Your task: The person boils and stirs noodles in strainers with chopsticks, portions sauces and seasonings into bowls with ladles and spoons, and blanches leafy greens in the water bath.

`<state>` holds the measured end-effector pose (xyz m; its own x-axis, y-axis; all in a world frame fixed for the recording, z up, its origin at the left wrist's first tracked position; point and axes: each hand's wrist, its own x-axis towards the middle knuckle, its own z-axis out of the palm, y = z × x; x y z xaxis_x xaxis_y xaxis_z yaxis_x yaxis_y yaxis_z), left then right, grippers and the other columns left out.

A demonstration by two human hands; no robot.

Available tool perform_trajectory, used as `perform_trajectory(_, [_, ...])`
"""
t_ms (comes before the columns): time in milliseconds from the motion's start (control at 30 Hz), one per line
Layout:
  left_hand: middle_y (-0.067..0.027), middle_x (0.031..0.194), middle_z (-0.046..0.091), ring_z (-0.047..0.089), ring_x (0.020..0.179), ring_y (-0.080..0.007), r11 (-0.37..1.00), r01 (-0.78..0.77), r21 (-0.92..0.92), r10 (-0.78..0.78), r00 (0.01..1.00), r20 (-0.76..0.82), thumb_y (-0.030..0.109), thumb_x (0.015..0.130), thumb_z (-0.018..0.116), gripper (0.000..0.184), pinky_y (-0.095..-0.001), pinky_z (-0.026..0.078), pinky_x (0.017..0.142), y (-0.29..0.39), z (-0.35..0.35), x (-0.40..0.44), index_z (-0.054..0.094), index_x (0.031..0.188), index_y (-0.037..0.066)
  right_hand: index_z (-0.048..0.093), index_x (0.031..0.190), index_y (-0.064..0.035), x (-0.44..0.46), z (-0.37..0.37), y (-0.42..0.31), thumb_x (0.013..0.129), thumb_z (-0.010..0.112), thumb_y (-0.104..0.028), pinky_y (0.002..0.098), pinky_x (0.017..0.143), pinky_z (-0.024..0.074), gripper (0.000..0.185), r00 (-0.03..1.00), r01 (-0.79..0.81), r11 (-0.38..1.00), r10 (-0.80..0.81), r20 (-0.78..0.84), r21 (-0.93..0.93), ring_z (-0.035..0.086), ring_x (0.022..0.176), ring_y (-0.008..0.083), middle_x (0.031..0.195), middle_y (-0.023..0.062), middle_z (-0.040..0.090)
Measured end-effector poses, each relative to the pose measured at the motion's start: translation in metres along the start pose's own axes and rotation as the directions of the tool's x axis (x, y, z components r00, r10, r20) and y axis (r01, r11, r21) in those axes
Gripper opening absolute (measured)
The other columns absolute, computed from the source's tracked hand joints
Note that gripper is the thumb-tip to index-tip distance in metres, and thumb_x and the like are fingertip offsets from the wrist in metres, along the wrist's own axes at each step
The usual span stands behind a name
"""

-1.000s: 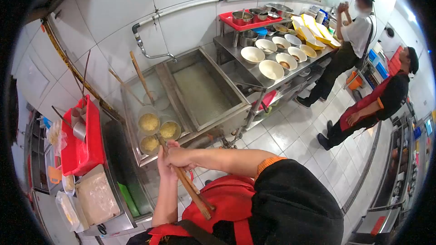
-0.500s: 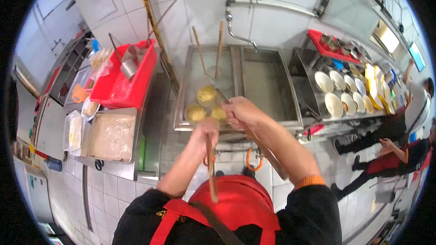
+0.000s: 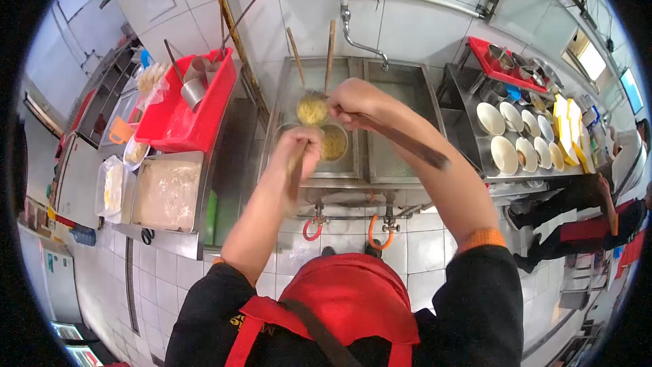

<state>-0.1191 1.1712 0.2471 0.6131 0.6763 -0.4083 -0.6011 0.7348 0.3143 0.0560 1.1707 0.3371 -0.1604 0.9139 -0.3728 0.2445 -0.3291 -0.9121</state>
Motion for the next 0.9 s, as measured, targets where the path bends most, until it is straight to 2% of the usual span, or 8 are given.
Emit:
perform_trajectory(33, [0.0024,0.070,0.044,0.044,0.052,-0.0077,0.841,0.145,-0.522,-0.076,0.986,0.151,-0.013,0.078,0.042,0.028,-0.0183,0.043,0.047,0.007,0.009,-0.004,0.048,0.101,0.001,0.059,0.084,-0.0035,-0.012,-0.003,-0.004,0.083,0.051,-0.009,0.0251,0.034,0.0274,0.010,0.997,0.076,0.996,-0.075,-0.013,0.040,0.039,0.038,0.0079,0.051,-0.0008,0.044])
perform_trajectory(167, [0.0022,0.066,0.044,0.042,0.049,-0.0066,0.982,0.021,-0.189,-0.005,0.996,0.087,-0.004,0.081,0.053,0.024,-0.0192,0.035,0.042,-0.024,-0.043,-0.003,0.045,0.101,0.004,0.052,0.131,-0.0055,-0.024,0.035,0.076,0.090,0.050,-0.011,0.0228,0.036,0.0285,0.042,0.886,0.300,0.954,-0.268,-0.377,0.026,0.039,0.041,0.0064,0.061,-0.0026,0.048])
perform_trajectory(367, [0.0020,0.064,0.045,0.041,0.050,-0.0067,0.692,-0.272,0.669,0.084,0.950,0.299,0.008,0.074,0.059,0.015,-0.0249,0.034,0.043,0.006,-0.021,-0.013,0.052,0.087,0.006,0.057,0.121,0.0002,0.013,0.011,0.055,0.084,0.054,-0.008,0.0289,0.037,0.0327,0.038,0.984,0.023,0.992,0.000,-0.179,0.127,0.045,0.043,0.0113,0.065,0.0025,0.054])
perform_trajectory(400, [0.0026,0.065,0.043,0.039,0.049,-0.0057,0.917,-0.054,0.395,0.097,0.991,-0.090,0.006,0.079,0.056,0.011,-0.0229,0.033,0.041,-0.007,-0.002,-0.031,0.052,0.089,0.005,0.057,0.121,0.0002,0.004,0.007,0.053,0.083,0.054,-0.008,0.0286,0.036,0.0317,0.039,0.988,0.026,0.996,-0.012,-0.157,0.084,0.044,0.041,0.0113,0.065,0.0024,0.054])
perform_trajectory(500, [0.0055,0.060,0.038,0.037,0.047,-0.0067,0.965,0.167,-0.202,-0.141,0.981,0.136,0.005,0.087,0.049,0.009,-0.0209,0.030,0.041,-0.033,-0.068,-0.018,0.054,0.094,0.010,0.058,0.120,-0.0001,-0.044,0.021,0.061,0.084,0.052,-0.008,0.0283,0.035,0.0300,0.037,0.973,0.110,0.975,-0.067,-0.219,0.193,0.044,0.040,0.0111,0.063,0.0032,0.054])
perform_trajectory(633, [0.0008,0.067,0.045,0.042,0.053,-0.0056,0.994,-0.096,0.057,0.093,0.994,0.064,-0.001,0.092,0.044,0.010,-0.0172,0.040,0.044,-0.020,-0.050,-0.001,0.049,0.101,-0.002,0.050,0.129,0.0023,-0.002,0.035,0.097,0.087,0.050,-0.006,0.0221,0.035,0.0264,0.043,0.954,0.218,0.973,-0.197,-0.225,0.075,0.037,0.038,0.0069,0.061,0.0006,0.050])
perform_trajectory(700, [0.0005,0.067,0.044,0.042,0.052,-0.0062,0.793,0.259,-0.552,-0.167,0.963,0.211,-0.001,0.093,0.043,0.011,-0.0177,0.040,0.045,0.006,-0.055,0.036,0.049,0.102,-0.003,0.048,0.128,0.0052,0.012,0.020,0.058,0.086,0.051,-0.007,0.0226,0.035,0.0270,0.044,0.996,0.061,0.980,-0.046,-0.080,0.190,0.038,0.039,0.0075,0.061,0.0005,0.049])
perform_trajectory(900, [0.0026,0.061,0.042,0.041,0.048,-0.0054,0.931,0.158,-0.330,-0.100,0.978,0.185,-0.002,0.088,0.043,0.012,-0.0196,0.030,0.037,-0.021,-0.062,-0.032,0.049,0.095,0.005,0.048,0.129,0.0053,-0.050,0.041,0.055,0.087,0.050,-0.005,0.0238,0.033,0.0243,0.044,0.963,0.175,0.948,-0.109,-0.246,0.265,0.035,0.036,0.0073,0.061,0.0013,0.049])
